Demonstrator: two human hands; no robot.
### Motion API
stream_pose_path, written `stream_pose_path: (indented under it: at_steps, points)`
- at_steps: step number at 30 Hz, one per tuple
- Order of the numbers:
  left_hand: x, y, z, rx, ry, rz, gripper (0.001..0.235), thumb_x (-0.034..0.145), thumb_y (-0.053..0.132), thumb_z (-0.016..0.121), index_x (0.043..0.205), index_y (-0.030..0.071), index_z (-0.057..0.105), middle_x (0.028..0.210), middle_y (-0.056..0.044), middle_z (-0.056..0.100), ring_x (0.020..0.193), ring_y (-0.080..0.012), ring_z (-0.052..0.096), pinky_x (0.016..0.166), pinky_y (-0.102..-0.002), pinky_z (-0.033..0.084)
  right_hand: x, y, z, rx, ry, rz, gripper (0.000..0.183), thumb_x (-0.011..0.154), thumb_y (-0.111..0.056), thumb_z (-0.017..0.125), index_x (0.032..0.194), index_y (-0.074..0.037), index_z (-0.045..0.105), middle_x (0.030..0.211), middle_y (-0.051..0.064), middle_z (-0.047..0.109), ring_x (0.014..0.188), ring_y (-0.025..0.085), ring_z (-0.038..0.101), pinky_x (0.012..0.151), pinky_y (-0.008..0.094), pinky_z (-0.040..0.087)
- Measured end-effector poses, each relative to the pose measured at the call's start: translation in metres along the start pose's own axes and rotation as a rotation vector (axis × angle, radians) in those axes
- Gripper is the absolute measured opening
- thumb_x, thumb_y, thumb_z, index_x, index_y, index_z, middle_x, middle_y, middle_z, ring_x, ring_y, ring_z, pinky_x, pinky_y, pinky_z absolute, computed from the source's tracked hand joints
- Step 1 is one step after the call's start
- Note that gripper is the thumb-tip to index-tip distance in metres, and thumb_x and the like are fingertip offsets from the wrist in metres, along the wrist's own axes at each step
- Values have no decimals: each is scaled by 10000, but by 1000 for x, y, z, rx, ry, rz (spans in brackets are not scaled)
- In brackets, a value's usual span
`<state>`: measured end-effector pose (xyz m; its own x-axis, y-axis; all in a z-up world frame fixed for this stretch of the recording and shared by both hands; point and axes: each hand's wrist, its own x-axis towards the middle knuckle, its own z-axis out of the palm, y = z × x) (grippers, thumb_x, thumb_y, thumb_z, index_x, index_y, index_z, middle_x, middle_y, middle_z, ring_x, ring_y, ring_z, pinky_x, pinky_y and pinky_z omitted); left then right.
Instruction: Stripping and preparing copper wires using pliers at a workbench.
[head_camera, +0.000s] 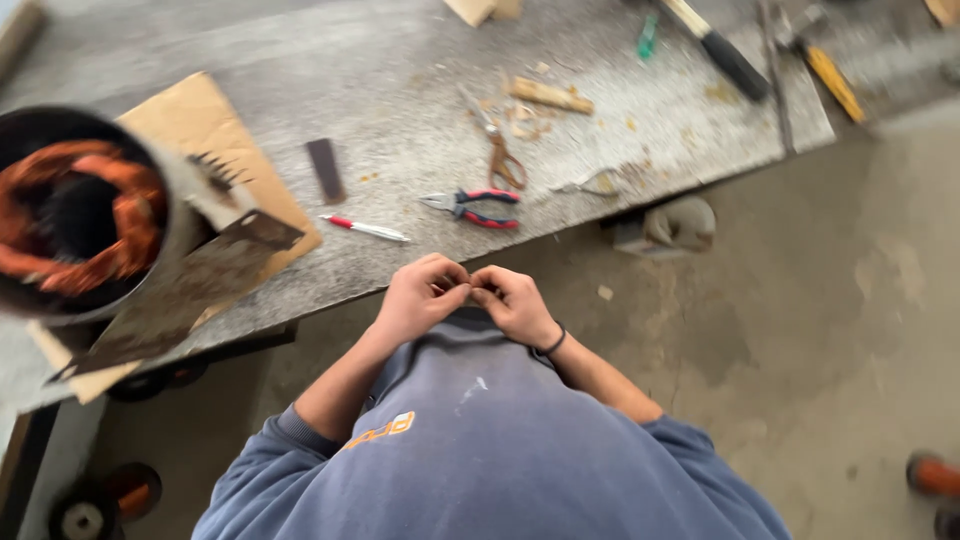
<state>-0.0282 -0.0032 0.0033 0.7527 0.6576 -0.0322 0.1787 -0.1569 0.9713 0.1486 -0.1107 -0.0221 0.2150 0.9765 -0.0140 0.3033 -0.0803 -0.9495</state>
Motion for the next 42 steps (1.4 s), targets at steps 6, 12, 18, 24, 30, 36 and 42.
stream_pose_path:
  at_steps: [6, 12, 18, 24, 30, 36, 42]
  points:
    - [3, -19, -1, -33, -79, -106, 117, 890, 118, 736, 960, 30, 703, 865, -36, 688, 742, -96, 665, 661, -261, 564, -2, 2, -2, 13, -52, 20, 126, 938, -64, 688, 1053, -15, 685, 827, 59, 697, 695, 101, 595, 635, 285, 513]
    - [7, -10, -1, 25, -88, -106, 115, 901, 102, 693, 981, 23, 667, 872, -21, 678, 741, -71, 656, 649, -250, 544, -1, -7, -10, 153, -78, 32, 83, 973, -73, 660, 1030, -14, 657, 824, 44, 676, 704, 106, 641, 648, 288, 544]
    - [8, -4, 0, 24, -48, -86, 125, 922, 112, 720, 981, 9, 681, 903, -29, 672, 733, -89, 649, 654, -250, 546, 2, -4, -10, 164, -60, 1, 105, 973, -103, 675, 1020, -10, 661, 820, 70, 694, 707, 131, 669, 653, 296, 556]
    - [5, -2, 4, 33, -22, -48, 134, 929, 97, 746, 1000, -5, 698, 920, -46, 691, 758, -101, 664, 685, -257, 546, -2, -1, -8, 78, -40, -98, 155, 968, -155, 697, 1015, -12, 661, 841, 85, 701, 737, 151, 657, 680, 317, 542]
    - [7, 14, 5, 174, 13, -2, 116, 928, 84, 727, 997, 3, 681, 951, -62, 691, 802, -151, 697, 701, -289, 566, -1, -5, -12, 53, -36, -82, 152, 940, -151, 697, 1012, -20, 670, 844, 81, 697, 724, 155, 647, 664, 316, 537]
    - [3, 2, 1, 171, -59, 6, 135, 936, 111, 725, 994, 6, 664, 953, -57, 669, 811, -142, 695, 723, -279, 571, -6, 2, -10, 86, -83, -108, 149, 953, -148, 690, 1028, -20, 671, 851, 52, 696, 733, 112, 636, 665, 295, 538]
    - [-6, -33, 7, -328, -69, -69, 163, 932, 83, 740, 1048, 10, 651, 961, -22, 683, 847, -81, 650, 757, -243, 533, -7, 5, -7, 323, -195, -33, 155, 1007, -157, 643, 1065, -13, 641, 859, 12, 673, 717, 60, 627, 643, 256, 539]
